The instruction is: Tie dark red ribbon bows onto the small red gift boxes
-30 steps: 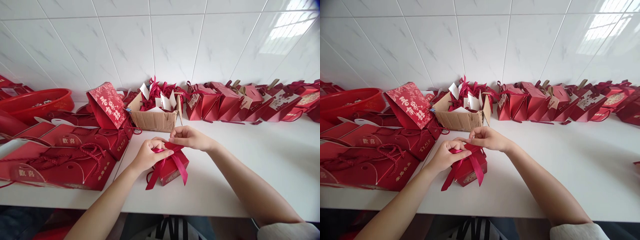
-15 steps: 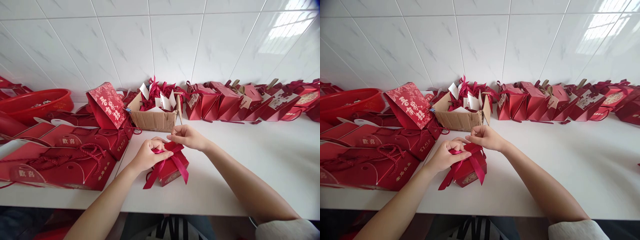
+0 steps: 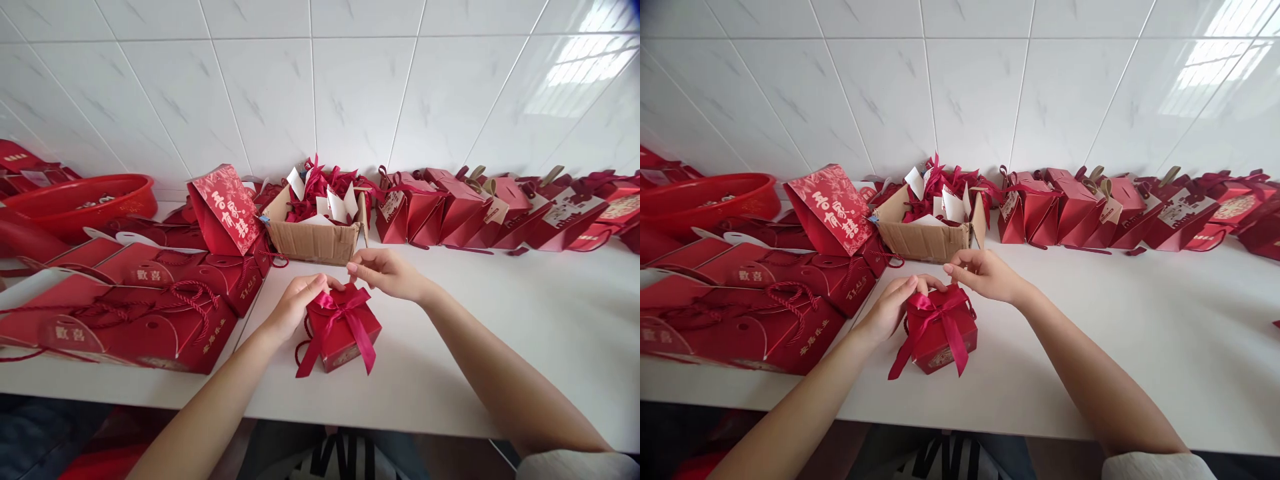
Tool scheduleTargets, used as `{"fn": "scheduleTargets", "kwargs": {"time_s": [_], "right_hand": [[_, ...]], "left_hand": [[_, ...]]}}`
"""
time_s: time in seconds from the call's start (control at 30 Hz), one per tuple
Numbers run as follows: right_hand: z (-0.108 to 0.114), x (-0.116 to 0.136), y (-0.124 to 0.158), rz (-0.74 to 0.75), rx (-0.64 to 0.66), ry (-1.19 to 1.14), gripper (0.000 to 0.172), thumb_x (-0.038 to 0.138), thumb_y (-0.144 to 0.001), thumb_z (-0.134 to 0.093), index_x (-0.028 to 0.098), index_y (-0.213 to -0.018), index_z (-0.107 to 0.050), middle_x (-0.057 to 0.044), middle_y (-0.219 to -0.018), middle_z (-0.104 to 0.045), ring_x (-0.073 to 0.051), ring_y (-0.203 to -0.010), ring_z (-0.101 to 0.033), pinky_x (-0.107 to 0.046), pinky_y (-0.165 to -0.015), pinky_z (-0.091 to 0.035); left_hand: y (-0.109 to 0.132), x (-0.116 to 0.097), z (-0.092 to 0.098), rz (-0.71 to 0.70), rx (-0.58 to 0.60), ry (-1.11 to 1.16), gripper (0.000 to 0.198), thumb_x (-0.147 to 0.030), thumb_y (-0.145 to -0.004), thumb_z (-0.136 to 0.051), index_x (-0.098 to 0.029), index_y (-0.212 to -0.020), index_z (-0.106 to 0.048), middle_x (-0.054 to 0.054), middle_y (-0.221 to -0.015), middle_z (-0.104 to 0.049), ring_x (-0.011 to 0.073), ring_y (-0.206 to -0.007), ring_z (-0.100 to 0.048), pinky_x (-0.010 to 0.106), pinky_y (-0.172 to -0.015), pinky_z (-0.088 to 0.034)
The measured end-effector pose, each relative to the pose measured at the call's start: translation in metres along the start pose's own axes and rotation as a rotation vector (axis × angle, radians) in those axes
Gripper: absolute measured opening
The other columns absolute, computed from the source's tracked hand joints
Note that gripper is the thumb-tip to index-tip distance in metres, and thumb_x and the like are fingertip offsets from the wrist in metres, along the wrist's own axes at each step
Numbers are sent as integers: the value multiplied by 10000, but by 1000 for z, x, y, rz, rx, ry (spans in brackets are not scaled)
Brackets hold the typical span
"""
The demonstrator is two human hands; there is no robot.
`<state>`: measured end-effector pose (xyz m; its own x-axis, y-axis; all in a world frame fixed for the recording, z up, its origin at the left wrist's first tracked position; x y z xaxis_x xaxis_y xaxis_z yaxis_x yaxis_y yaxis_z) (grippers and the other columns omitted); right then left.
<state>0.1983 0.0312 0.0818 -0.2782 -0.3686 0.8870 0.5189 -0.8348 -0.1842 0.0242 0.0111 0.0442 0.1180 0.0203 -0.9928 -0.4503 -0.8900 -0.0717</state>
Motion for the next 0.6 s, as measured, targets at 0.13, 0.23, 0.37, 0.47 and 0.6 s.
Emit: {"fn": "scheduleTargets", "kwargs": {"time_s": [0.13, 0.23, 0.37, 0.47, 0.6], "right_hand": [[12, 9, 8, 55, 140, 172, 342, 451, -812, -673, 187, -1027, -637, -44, -992, -665, -147, -832, -601, -234, -656, -466], [10, 9, 16, 90, 434, 208, 758, 401, -695, -791, 276, -1365, -458, -48, -1385, -505, -222, -1241, -494, -307, -971, -438], [-5, 7, 21, 135, 623, 198, 994, 299, -676, -792, 278, -1500, -237, -53, -1543, -294, -243, -1403, -311, -322, -1123, -298], [-12, 8, 19, 115, 578, 230, 984, 272, -665, -774, 270, -1494, -243, -63, -1497, -363, -244, -1353, -384, -323, -1095, -342], [10, 5, 25, -85, 505, 449, 1021, 365, -615, -795, 263, -1484, -270, -91, -1433, -435, -292, -1285, -456, -352, -1014, -433]], "left_hand": [[1, 1, 2, -34, -60, -36, 492, -567, -885, -442, -165, -628, -561, 75, -1066, -648, 215, -910, -592, 316, -845, -420], [0, 3, 4, -46, -154, -39, 469, -578, -896, -396, -180, -744, -590, 77, -1060, -641, 246, -1021, -574, 349, -912, -409], [-4, 6, 7, -32, -279, 6, 453, -602, -884, -382, -195, -850, -580, 67, -972, -646, 234, -1005, -577, 352, -909, -411], [-6, 9, 9, -10, -326, 28, 469, -625, -867, -386, -193, -829, -564, 67, -945, -646, 226, -962, -584, 342, -867, -417], [-7, 12, 16, -7, -411, 12, 476, -661, -833, -406, -201, -839, -528, 62, -943, -653, 226, -1007, -574, 328, -848, -398]]}}
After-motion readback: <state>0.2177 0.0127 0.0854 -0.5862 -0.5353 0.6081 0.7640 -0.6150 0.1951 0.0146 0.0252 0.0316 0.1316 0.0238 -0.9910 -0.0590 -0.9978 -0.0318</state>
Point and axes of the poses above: each hand's wrist, its own y-axis away from the middle knuckle, its own z-axis out of the back of the hand, x = y × z, the point moved 4 cm from there along -y, towards the middle knuckle
